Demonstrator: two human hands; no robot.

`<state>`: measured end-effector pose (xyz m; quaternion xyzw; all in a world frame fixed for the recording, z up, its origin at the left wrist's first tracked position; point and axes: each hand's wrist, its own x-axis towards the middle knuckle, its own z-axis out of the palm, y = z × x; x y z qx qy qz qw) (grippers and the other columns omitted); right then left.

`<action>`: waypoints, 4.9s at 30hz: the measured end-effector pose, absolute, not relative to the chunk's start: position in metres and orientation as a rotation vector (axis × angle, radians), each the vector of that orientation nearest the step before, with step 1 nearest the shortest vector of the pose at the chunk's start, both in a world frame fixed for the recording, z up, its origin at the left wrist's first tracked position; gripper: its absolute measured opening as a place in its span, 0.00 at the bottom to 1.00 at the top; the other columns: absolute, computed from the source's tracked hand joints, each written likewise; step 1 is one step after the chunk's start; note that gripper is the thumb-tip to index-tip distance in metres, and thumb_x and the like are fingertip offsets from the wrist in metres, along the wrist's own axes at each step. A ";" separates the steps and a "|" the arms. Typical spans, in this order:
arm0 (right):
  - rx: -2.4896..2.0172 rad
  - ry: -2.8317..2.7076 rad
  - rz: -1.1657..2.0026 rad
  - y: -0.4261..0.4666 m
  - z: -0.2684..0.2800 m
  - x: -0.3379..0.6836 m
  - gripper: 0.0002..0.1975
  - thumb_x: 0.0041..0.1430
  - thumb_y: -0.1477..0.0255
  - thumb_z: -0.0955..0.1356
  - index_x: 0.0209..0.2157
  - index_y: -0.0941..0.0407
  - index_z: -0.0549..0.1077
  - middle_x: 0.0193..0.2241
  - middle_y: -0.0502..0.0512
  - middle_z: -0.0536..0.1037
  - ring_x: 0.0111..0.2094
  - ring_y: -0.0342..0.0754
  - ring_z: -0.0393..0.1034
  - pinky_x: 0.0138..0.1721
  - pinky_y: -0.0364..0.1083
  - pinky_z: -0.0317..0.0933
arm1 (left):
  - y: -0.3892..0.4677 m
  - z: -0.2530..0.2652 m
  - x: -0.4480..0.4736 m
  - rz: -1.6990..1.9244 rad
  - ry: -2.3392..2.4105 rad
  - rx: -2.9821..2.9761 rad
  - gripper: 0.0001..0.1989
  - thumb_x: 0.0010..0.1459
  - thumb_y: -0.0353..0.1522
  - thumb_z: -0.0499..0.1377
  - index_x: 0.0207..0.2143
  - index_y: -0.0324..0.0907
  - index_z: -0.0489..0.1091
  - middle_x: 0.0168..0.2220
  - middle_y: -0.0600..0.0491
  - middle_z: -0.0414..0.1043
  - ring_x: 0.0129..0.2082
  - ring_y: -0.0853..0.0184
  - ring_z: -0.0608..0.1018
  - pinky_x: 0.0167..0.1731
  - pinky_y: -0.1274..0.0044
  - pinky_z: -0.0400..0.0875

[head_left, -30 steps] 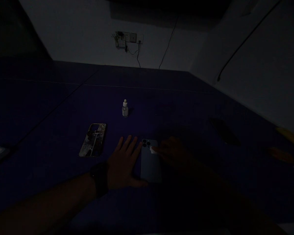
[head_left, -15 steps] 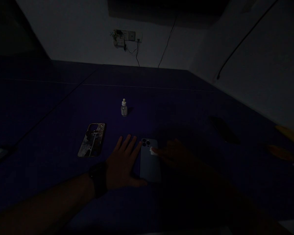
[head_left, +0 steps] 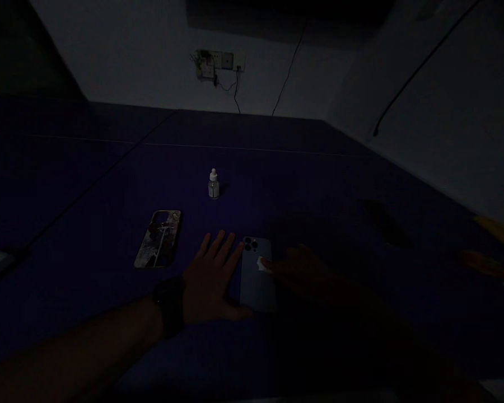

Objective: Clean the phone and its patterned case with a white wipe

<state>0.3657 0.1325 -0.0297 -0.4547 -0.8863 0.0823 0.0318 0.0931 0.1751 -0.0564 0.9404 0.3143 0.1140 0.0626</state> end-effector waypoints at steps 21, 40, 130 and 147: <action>-1.104 -2.907 0.368 0.114 -0.027 0.373 0.21 0.70 0.70 0.62 0.61 0.43 0.68 0.40 0.53 0.81 0.36 0.49 0.69 0.42 0.52 0.55 | 0.174 -0.051 0.095 0.273 0.976 2.803 0.64 0.44 0.71 0.52 0.70 0.35 0.48 0.71 0.31 0.44 0.71 0.35 0.47 0.65 0.43 0.41; -1.285 -2.781 0.264 0.121 -0.019 0.371 0.22 0.71 0.72 0.60 0.64 0.48 0.65 0.37 0.55 0.81 0.31 0.48 0.68 0.40 0.50 0.58 | 0.174 -0.053 0.095 0.294 0.967 2.803 0.63 0.46 0.71 0.51 0.70 0.34 0.49 0.71 0.31 0.44 0.71 0.35 0.47 0.65 0.44 0.41; -1.352 -2.383 0.456 0.171 -0.023 0.358 0.06 0.63 0.73 0.68 0.35 0.56 0.79 0.32 0.54 0.77 0.32 0.46 0.73 0.34 0.45 0.66 | 0.174 -0.058 0.096 0.340 0.989 2.829 0.64 0.45 0.71 0.52 0.69 0.32 0.52 0.70 0.32 0.48 0.70 0.36 0.50 0.65 0.46 0.42; -1.237 -2.444 0.379 0.168 -0.037 0.336 0.11 0.64 0.76 0.67 0.45 0.54 0.80 0.41 0.58 0.79 0.42 0.50 0.75 0.44 0.48 0.69 | 0.174 -0.060 0.097 0.351 0.979 2.824 0.64 0.44 0.70 0.52 0.68 0.29 0.53 0.70 0.29 0.48 0.70 0.35 0.50 0.66 0.46 0.41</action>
